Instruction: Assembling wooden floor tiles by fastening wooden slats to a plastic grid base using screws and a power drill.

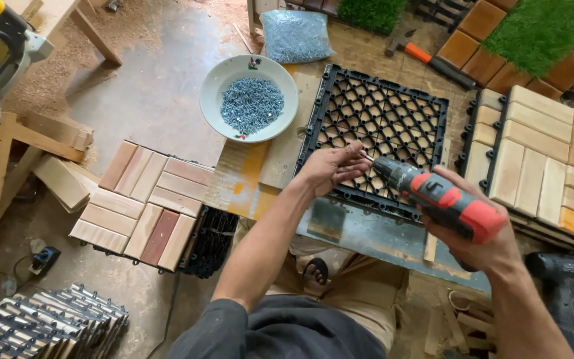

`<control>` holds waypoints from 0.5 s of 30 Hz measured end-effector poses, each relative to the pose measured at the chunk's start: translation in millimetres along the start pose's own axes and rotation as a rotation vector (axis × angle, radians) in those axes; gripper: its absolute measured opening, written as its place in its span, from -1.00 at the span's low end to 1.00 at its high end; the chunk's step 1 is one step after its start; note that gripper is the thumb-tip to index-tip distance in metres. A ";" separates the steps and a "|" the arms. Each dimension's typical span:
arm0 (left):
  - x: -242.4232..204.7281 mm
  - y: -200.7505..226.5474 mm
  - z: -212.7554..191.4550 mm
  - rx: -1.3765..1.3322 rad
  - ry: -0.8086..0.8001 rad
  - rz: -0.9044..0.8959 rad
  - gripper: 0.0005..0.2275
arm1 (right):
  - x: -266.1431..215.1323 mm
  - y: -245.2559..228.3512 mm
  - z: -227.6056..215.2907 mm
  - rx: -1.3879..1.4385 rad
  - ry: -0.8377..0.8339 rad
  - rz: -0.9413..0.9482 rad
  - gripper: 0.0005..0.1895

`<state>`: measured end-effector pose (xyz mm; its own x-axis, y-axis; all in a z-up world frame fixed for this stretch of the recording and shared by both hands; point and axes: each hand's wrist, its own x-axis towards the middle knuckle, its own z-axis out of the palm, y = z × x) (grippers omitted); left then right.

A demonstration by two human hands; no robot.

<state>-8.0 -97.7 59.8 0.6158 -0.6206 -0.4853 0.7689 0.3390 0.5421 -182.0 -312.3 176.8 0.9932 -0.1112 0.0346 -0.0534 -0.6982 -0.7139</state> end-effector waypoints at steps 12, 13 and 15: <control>33.5 -1.4 -16.8 2.096 0.300 0.257 0.26 | 81.1 -50.3 -18.1 -0.114 -0.142 0.517 -0.68; 34.2 -3.5 -18.3 2.089 0.290 0.247 0.26 | 84.0 -61.7 -16.2 -0.118 -0.149 0.528 -0.68; 37.3 -3.2 -21.7 2.128 0.315 0.300 0.24 | 94.1 -84.7 -12.0 -0.175 -0.211 0.573 -0.63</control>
<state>16.2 -106.6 25.1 0.8200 -0.5327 -0.2095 -0.4867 -0.8415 0.2345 -85.3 -272.1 248.9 0.8002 -0.3724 -0.4701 -0.5808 -0.6765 -0.4528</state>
